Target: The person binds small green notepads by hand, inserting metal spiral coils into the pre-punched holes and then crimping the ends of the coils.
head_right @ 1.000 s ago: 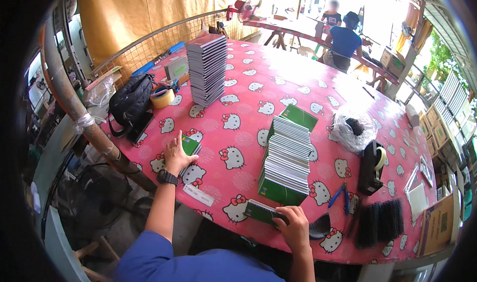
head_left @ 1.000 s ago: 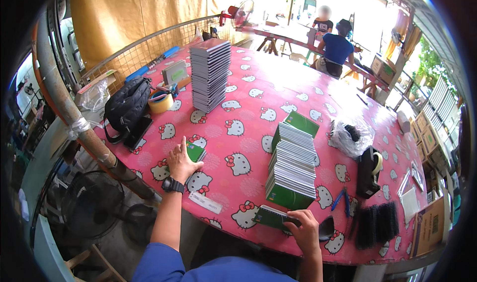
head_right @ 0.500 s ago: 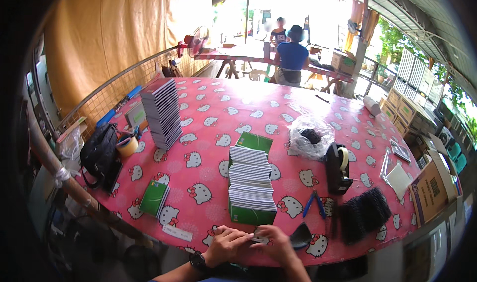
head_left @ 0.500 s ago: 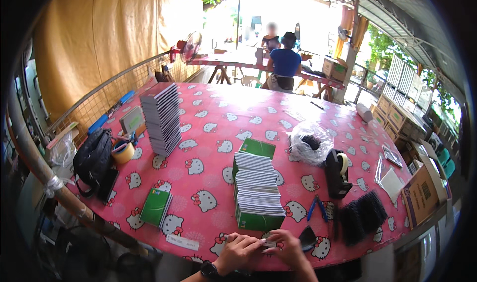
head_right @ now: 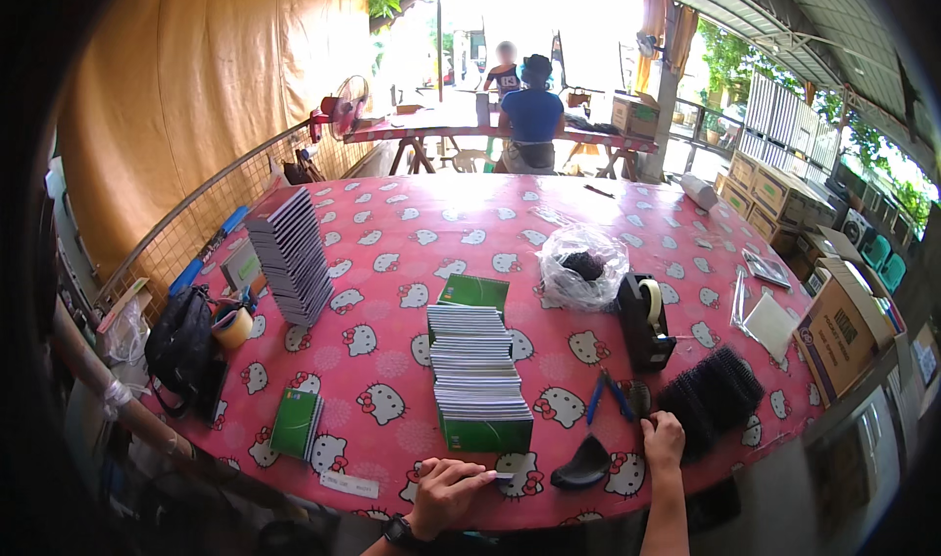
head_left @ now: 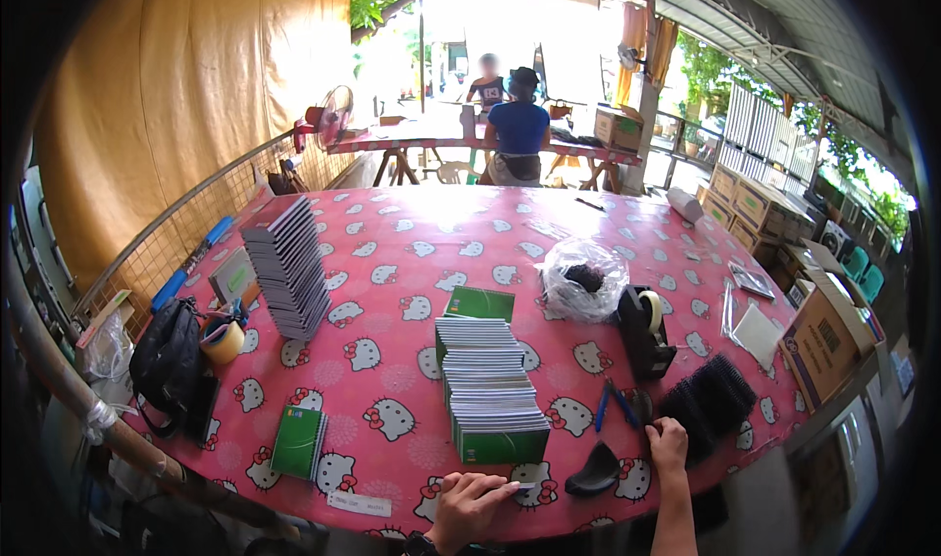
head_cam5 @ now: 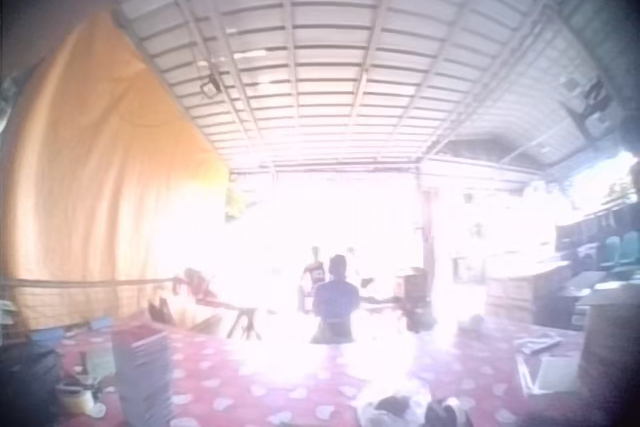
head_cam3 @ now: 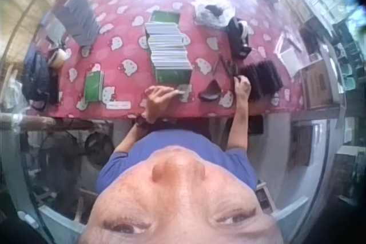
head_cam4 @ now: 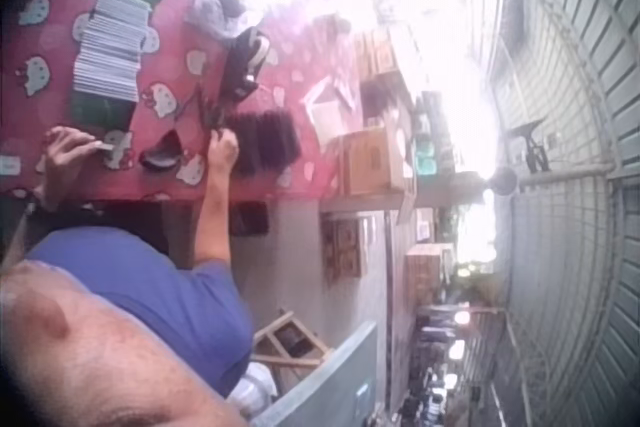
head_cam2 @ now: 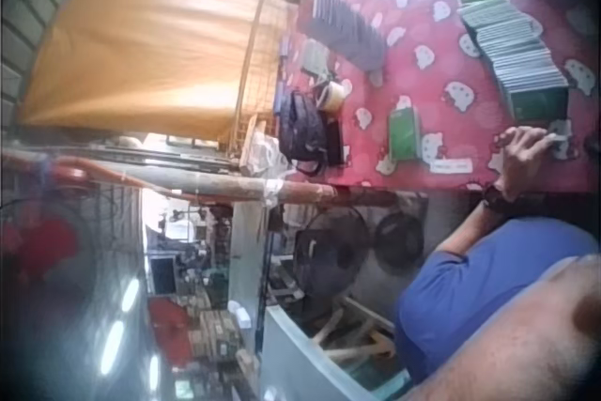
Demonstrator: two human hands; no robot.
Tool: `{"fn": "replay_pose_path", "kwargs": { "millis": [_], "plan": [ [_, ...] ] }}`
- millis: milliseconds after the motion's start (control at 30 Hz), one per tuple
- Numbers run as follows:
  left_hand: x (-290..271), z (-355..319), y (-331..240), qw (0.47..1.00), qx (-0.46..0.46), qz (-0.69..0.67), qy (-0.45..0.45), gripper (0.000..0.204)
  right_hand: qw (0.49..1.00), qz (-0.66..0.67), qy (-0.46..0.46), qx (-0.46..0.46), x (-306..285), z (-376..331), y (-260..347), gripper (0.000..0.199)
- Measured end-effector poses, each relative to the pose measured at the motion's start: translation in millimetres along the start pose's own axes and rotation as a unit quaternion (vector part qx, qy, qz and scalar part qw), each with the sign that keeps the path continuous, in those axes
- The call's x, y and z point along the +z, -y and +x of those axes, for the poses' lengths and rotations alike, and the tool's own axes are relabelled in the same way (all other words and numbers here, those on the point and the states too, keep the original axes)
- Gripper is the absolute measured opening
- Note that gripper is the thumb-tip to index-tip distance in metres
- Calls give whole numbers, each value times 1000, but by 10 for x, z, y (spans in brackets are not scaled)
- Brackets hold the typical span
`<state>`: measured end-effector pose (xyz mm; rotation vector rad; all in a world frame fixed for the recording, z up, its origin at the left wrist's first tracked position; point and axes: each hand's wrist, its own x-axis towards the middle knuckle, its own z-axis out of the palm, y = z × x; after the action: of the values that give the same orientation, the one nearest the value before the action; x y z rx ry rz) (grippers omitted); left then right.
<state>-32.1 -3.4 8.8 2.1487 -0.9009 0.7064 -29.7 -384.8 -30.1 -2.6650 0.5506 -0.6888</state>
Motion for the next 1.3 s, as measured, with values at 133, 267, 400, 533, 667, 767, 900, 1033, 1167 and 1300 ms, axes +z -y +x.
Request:
{"fn": "replay_pose_path", "kwargs": {
  "millis": [133,267,400,533,667,767,900,1033,1167,1300],
  "plan": [
    [7,5,-3,1000,-7,-16,-2,33,998,36,-47,-12,-45,70,-61,22],
    [20,5,11,1000,-10,-19,9,32,999,31,-29,12,-60,48,84,22],
    [59,-27,44,1000,-9,-15,11,31,999,29,11,15,-69,123,38,23],
    [83,-32,57,1000,-6,-6,9,31,999,38,0,7,-61,131,46,21],
    [29,23,-69,997,-76,-2,26,32,991,131,12,14,-319,100,326,25],
    [47,71,-93,998,-46,24,46,32,967,238,47,-84,-536,-98,779,29],
    [94,156,-100,998,-47,12,28,21,878,330,345,-30,-655,-481,1410,31],
    [46,88,-6,996,-68,41,36,16,844,394,340,-130,-347,-627,1625,21],
    [101,113,-79,995,-75,30,53,16,849,382,348,-107,-394,-689,1504,23],
    [84,151,-95,996,-72,28,54,15,861,389,286,-162,-332,-700,1468,25]
  ]
}}
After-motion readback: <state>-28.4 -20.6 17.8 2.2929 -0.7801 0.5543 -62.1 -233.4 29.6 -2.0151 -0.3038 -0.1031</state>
